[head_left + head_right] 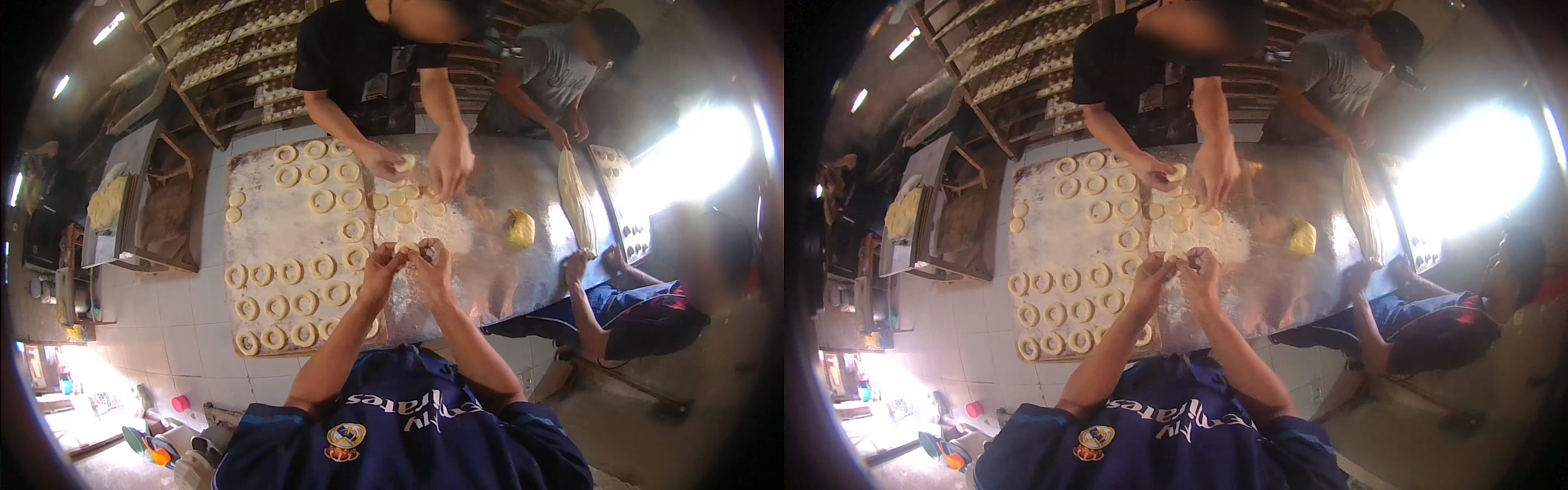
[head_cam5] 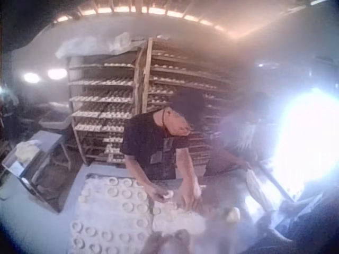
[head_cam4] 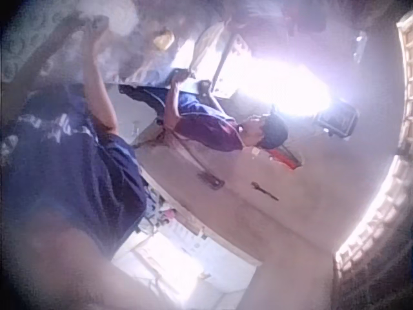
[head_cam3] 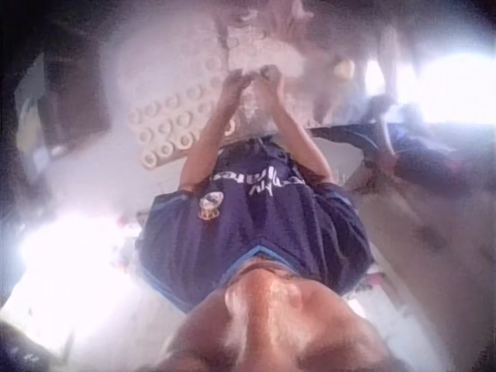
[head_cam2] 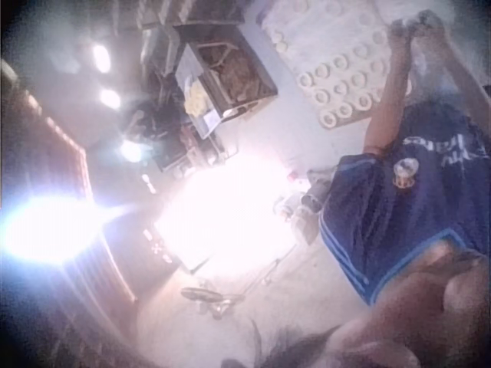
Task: The person shapes small dough pieces into rings by hand and places them on a wooden board. Another person works alongside, also shaping dough.
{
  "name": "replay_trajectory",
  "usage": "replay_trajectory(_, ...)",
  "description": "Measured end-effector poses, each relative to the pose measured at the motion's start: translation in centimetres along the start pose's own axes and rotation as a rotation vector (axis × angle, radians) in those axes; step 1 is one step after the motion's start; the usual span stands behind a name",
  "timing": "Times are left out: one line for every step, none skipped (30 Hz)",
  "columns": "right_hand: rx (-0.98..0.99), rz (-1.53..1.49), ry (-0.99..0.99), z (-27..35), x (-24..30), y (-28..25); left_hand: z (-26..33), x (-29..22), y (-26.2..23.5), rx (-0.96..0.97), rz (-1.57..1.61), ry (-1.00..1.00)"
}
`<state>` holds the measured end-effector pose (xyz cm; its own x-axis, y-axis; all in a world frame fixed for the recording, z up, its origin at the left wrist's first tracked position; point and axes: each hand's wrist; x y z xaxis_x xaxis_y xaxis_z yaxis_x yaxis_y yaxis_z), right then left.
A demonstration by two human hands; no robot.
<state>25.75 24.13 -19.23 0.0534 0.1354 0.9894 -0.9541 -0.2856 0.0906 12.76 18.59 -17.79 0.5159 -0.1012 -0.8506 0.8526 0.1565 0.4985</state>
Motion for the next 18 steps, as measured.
replay_trajectory(-0.019, 0.085, -0.049, 0.2, 0.1, -0.5, 0.0, 0.4, 0.7, -0.062, -0.246, 0.088)
replay_trajectory(-0.031, 0.114, -0.039, 0.4, 0.1, -1.0, 0.1, 0.9, 1.4, -0.125, -0.492, 0.176)
replay_trajectory(-0.035, 0.143, -0.034, 0.3, 0.7, -1.4, 0.3, 1.1, 2.5, -0.117, -0.550, 0.289)
replay_trajectory(-0.037, 0.174, -0.029, 0.2, 1.2, -1.7, -0.2, 1.9, 3.1, -0.101, -0.419, 0.298)
replay_trajectory(-0.008, 0.005, 0.021, 0.4, 1.8, -2.1, -0.9, 2.8, 3.6, -0.087, -0.288, 0.308)
replay_trajectory(0.031, -0.165, 0.077, 1.0, 3.7, -1.7, -1.3, 3.5, 3.6, -0.079, -0.161, 0.320)
replay_trajectory(0.055, -0.331, 0.130, 1.2, 4.9, -2.1, -1.3, 2.9, 4.5, -0.070, -0.176, 0.283)
replay_trajectory(0.043, -0.418, 0.164, 1.1, 4.9, -2.8, -1.3, 2.2, 5.2, -0.034, -0.132, 0.219)
replay_trajectory(0.036, -0.504, 0.197, 1.0, 4.8, -3.7, -1.3, 1.5, 6.0, 0.000, -0.089, 0.160)
replay_trajectory(0.024, -0.588, 0.235, 0.7, 4.4, -4.8, -1.1, 0.5, 7.2, 0.036, -0.042, 0.096)
replay_trajectory(0.016, -0.487, 0.270, 0.0, 4.1, -5.7, -0.7, -0.4, 8.6, 0.059, 0.155, 0.102)
replay_trajectory(0.012, -0.386, 0.308, -0.7, 3.6, -6.6, 0.1, -2.1, 10.7, 0.077, 0.351, 0.108)
replay_trajectory(0.014, -0.286, 0.346, -1.0, 3.9, -6.5, 0.8, -3.1, 11.7, 0.091, 0.544, 0.118)
replay_trajectory(0.022, -0.318, 0.294, -1.0, 4.1, -6.5, 0.3, -1.8, 10.9, 0.025, 0.448, 0.114)
replay_trajectory(0.045, -0.353, 0.247, -0.6, 5.6, -5.6, -0.5, 0.3, 8.9, -0.055, 0.349, 0.118)
replay_trajectory(0.056, -0.391, 0.198, -0.3, 6.5, -4.9, -1.1, 2.1, 7.3, -0.127, 0.250, 0.113)
replay_trajectory(0.103, -0.407, 0.172, -0.4, 5.5, -5.3, -1.4, 2.8, 6.7, -0.201, -0.043, 0.130)
replay_trajectory(0.146, -0.389, 0.240, 0.3, 5.1, -5.1, -1.4, 2.7, 6.3, -0.235, -0.498, 0.149)
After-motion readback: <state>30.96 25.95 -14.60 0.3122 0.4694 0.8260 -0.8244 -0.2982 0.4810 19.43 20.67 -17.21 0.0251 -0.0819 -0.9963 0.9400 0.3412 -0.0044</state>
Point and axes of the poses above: each hand's wrist, its own z-axis away from the middle knuckle, its own y-axis out of the palm, x = y × z, and after that the axes turned 9 degrees about x, right-handed
